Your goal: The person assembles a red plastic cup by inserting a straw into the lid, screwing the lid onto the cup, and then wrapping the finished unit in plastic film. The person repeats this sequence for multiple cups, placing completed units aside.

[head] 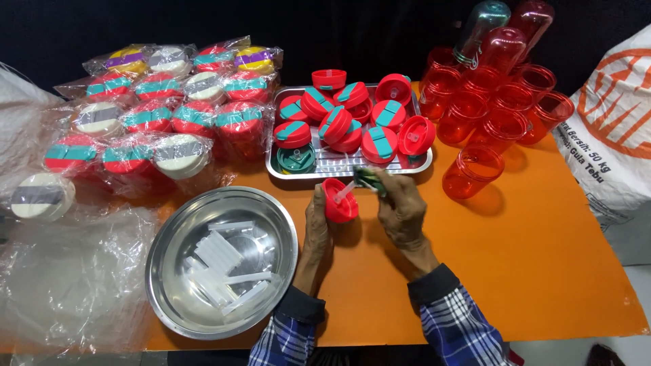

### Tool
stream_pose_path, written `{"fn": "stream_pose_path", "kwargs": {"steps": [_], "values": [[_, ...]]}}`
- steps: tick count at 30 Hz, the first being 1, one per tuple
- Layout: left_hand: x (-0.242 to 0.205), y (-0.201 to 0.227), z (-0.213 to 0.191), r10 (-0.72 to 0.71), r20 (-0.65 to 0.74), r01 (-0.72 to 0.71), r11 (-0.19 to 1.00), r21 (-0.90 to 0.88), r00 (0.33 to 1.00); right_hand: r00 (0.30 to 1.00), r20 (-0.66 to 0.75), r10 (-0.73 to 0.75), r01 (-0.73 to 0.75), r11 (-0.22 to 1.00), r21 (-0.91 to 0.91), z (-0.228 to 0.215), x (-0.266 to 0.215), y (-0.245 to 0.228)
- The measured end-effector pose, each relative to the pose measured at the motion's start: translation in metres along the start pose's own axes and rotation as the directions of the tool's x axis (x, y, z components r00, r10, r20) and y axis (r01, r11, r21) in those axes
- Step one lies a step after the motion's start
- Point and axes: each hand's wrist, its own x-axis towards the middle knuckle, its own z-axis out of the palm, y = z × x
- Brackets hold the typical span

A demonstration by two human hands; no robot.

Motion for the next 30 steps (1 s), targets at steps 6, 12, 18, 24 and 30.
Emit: {"fn": "stream_pose_path", "kwargs": {"steps": [6, 12, 18, 24, 30], "values": [[-0.011, 0.017, 0.030, -0.112, -0.026, 0.099, 0.952, -0.290, 0.993, 0.970, 0.078, -0.231, 0.217, 0.965, 0.149, 0.002, 0.000, -0.039], [-0.008, 0.019, 0.013, -0.225, 0.024, 0.223, 0.931, -0.289, 0.974, 0.892, 0.117, 0.437, -0.448, 0.819, 0.358, -0.015, 0.010, -0.040], [-0.003, 0.018, 0.010, -0.284, 0.043, 0.285, 0.921, -0.265, 0.958, 0.839, 0.074, 0.539, -0.457, 0.623, 0.635, -0.012, 0.016, -0.036], [0.020, 0.006, -0.008, -0.302, 0.185, 0.340, 0.914, -0.223, 0.935, 0.700, 0.599, 0.389, -0.671, 0.644, 0.366, -0.010, 0.003, -0.017], [0.025, -0.012, -0.019, -0.316, 0.234, 0.365, 0.907, -0.212, 0.919, 0.706, 0.592, 0.389, -0.704, 0.291, 0.648, -0.024, 0.022, -0.014]]}}
